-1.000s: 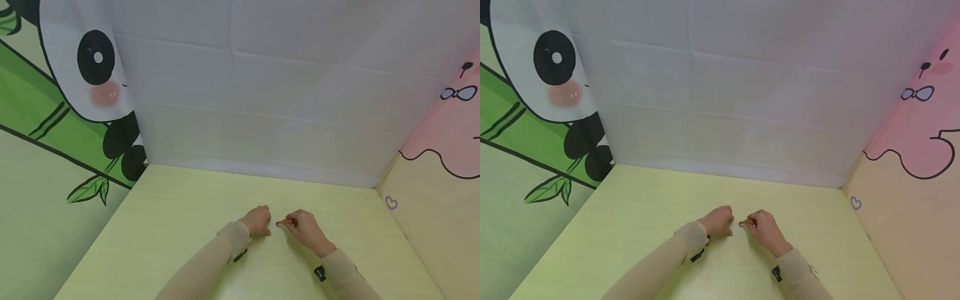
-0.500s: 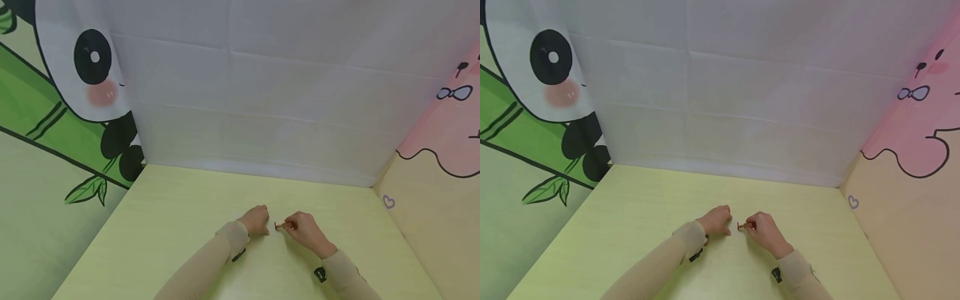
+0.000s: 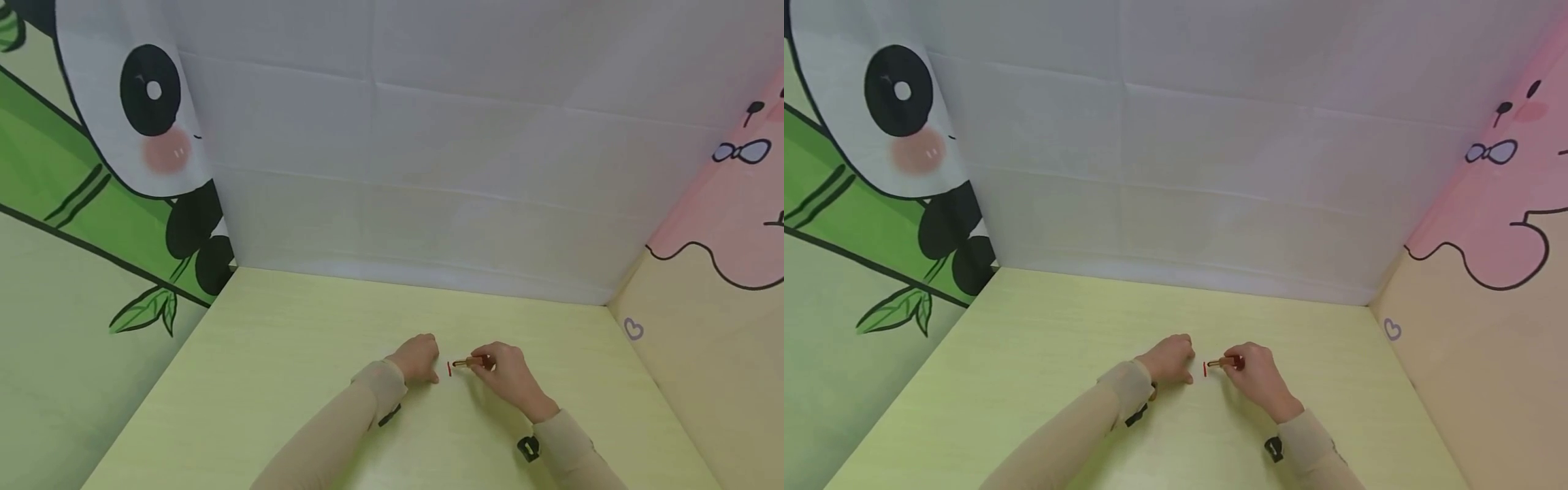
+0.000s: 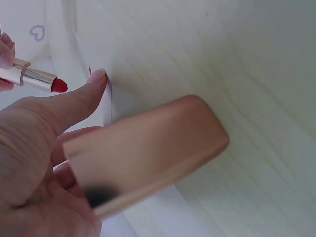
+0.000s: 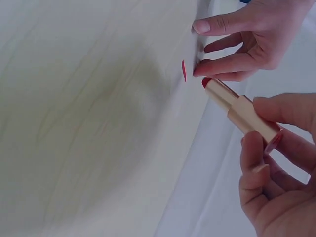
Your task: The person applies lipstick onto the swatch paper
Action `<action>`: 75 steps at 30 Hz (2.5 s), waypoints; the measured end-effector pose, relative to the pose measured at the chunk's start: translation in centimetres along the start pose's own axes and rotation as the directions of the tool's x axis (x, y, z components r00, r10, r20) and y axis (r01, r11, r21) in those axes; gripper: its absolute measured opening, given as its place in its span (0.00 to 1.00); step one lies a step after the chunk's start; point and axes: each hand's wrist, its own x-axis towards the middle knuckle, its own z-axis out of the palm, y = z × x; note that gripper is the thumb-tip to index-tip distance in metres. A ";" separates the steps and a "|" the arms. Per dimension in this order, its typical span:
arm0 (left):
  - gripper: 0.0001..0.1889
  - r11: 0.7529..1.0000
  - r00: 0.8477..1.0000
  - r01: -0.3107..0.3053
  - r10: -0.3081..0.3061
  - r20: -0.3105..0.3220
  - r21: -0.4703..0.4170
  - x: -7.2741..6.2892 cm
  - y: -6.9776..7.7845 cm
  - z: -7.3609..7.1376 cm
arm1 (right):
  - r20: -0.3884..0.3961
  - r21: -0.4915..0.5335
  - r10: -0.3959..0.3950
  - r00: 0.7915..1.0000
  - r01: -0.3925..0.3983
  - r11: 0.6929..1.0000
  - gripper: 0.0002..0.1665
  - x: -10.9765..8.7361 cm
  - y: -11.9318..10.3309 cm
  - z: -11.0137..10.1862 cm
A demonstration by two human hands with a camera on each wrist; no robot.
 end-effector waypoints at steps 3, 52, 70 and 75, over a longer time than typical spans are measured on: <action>0.16 0.999 1.000 0.017 -0.017 0.003 -0.033 0.0 0.1 -0.2 | -0.032 0.002 0.008 0.999 -0.008 1.000 0.09 0.1 0.2 -0.2; 0.28 0.914 0.985 0.136 -0.167 -0.048 -0.383 -0.5 -5.0 -2.3 | -0.044 0.058 -0.031 0.999 0.033 0.998 0.10 3.1 0.6 0.2; 0.36 0.959 0.988 0.150 -0.155 -0.003 -0.241 -5.0 -8.9 -1.4 | 0.009 0.079 -0.099 0.995 0.098 0.992 0.09 4.7 -1.3 2.7; 0.32 0.962 0.991 0.113 -0.126 -0.039 -0.247 -5.5 -8.8 -1.1 | 0.002 0.095 -0.110 0.994 0.109 0.989 0.09 5.1 -2.4 3.2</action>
